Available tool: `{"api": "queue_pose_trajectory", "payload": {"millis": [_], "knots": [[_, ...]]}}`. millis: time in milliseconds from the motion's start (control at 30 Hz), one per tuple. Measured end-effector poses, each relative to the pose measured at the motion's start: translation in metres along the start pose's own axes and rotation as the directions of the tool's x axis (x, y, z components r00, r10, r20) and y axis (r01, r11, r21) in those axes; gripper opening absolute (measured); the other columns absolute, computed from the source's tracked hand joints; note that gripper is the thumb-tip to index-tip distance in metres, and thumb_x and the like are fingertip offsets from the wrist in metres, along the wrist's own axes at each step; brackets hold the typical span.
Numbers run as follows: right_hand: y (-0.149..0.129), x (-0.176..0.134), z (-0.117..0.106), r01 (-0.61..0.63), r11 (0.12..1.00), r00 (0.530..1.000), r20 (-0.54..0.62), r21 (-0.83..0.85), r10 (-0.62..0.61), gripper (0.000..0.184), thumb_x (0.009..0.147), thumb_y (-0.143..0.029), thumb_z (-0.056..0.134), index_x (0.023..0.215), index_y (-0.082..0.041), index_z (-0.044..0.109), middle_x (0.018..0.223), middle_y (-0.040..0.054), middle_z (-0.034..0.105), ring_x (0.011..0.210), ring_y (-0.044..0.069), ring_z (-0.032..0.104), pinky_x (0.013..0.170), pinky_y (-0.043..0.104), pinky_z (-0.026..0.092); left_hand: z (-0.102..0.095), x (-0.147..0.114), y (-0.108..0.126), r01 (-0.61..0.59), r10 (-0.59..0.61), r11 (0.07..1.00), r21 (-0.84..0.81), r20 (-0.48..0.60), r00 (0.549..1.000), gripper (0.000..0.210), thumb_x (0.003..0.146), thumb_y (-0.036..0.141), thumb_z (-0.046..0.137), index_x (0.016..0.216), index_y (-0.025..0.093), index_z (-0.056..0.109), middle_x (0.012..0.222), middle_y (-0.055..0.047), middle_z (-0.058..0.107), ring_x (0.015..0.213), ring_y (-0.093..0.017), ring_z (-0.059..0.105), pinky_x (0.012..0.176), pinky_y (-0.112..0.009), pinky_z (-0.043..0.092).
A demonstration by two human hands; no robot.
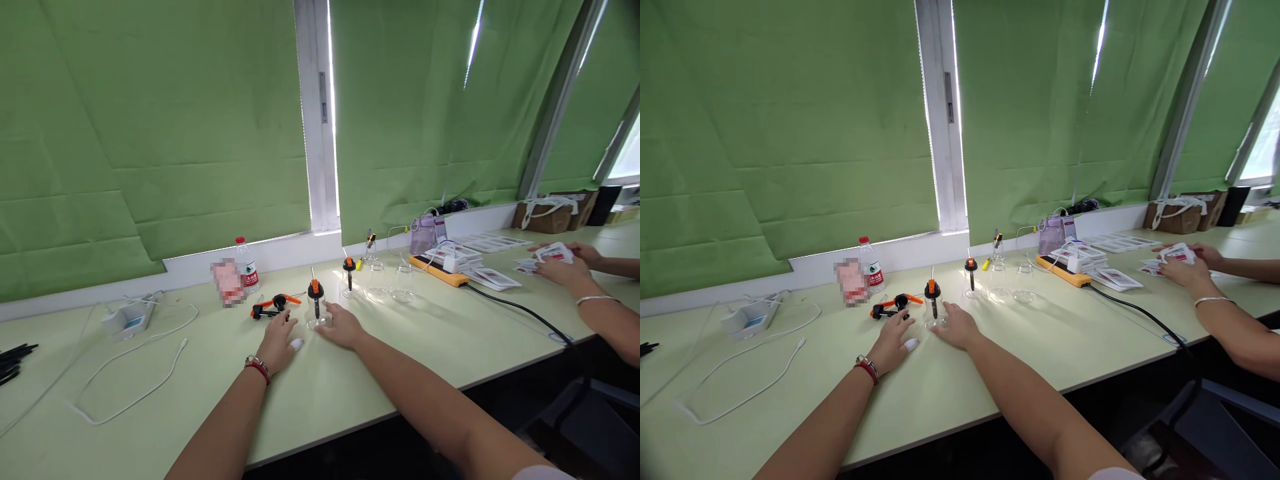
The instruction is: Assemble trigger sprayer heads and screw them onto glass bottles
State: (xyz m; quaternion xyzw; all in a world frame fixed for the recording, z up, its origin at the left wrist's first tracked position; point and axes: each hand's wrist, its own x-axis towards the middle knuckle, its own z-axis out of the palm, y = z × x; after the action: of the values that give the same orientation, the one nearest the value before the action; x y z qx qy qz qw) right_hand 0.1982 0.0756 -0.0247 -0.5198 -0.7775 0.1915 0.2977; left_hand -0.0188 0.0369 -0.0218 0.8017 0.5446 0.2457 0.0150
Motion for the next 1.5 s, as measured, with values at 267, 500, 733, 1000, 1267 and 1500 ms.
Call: {"api": "queue_pose_trajectory", "payload": {"millis": [267,500,733,1000,1267,1500], "knots": [[0.011,0.015,-0.003,-0.121,0.985,0.993,-0.022,-0.122,0.119,0.076,0.077,-0.053,0.052,0.14,-0.018,0.028,0.135,0.0122,0.043,0.116,0.026,0.047,0.087,0.033,0.039,0.001,0.005,-0.003,0.108,-0.12,0.989,0.099,0.119,0.986,0.049,0.081,0.042,0.048,0.123,0.018,0.052,0.146,-0.012,0.03,0.131,-0.03,0.032,0.106,-0.045,0.027],[0.008,0.011,0.0,-0.158,0.965,0.981,-0.146,-0.209,0.129,0.052,0.083,-0.035,0.045,0.131,-0.019,0.032,0.129,0.0112,0.046,0.092,0.021,0.058,0.07,0.029,0.041,0.0,0.005,-0.004,0.088,-0.099,0.993,0.078,0.157,0.983,0.042,0.083,0.043,0.044,0.115,0.018,0.056,0.147,-0.012,0.029,0.13,-0.028,0.034,0.105,-0.043,0.03],[0.003,0.001,-0.001,0.094,0.929,0.995,0.015,-0.359,-0.095,0.03,0.084,-0.023,0.042,0.114,-0.023,0.048,0.112,0.0073,0.053,0.086,0.02,0.058,0.066,0.028,0.038,0.001,0.003,0.0,-0.007,0.018,0.996,-0.084,0.14,0.99,0.033,0.081,0.038,0.048,0.105,0.021,0.063,0.138,-0.012,0.043,0.127,-0.028,0.04,0.105,-0.042,0.033],[0.002,0.007,-0.001,0.012,0.909,1.0,0.014,-0.416,-0.007,0.03,0.086,-0.027,0.04,0.113,-0.021,0.052,0.107,0.0099,0.053,0.088,0.023,0.056,0.067,0.031,0.038,-0.008,-0.006,0.016,-0.068,0.123,0.949,-0.309,0.16,0.98,0.025,0.072,0.035,0.061,0.092,0.023,0.07,0.125,-0.009,0.056,0.11,-0.027,0.055,0.092,-0.038,0.046],[0.002,0.004,-0.001,0.087,0.9,0.996,0.041,-0.428,-0.077,0.031,0.086,-0.026,0.038,0.114,-0.02,0.051,0.109,0.0108,0.054,0.091,0.023,0.054,0.07,0.032,0.038,-0.009,-0.005,0.021,-0.127,0.134,0.932,-0.341,-0.002,0.991,0.02,0.075,0.026,0.056,0.09,0.02,0.067,0.105,-0.009,0.063,0.096,-0.021,0.06,0.087,-0.036,0.049],[-0.003,-0.002,-0.003,0.187,0.904,0.982,0.085,-0.385,-0.167,0.027,0.088,-0.026,0.04,0.109,-0.019,0.056,0.105,0.0091,0.056,0.089,0.021,0.055,0.071,0.03,0.038,-0.001,-0.001,0.006,-0.001,0.004,0.985,-0.171,0.017,1.0,0.04,0.071,0.022,0.059,0.111,0.02,0.063,0.131,-0.013,0.05,0.125,-0.031,0.041,0.105,-0.051,0.033]]}}
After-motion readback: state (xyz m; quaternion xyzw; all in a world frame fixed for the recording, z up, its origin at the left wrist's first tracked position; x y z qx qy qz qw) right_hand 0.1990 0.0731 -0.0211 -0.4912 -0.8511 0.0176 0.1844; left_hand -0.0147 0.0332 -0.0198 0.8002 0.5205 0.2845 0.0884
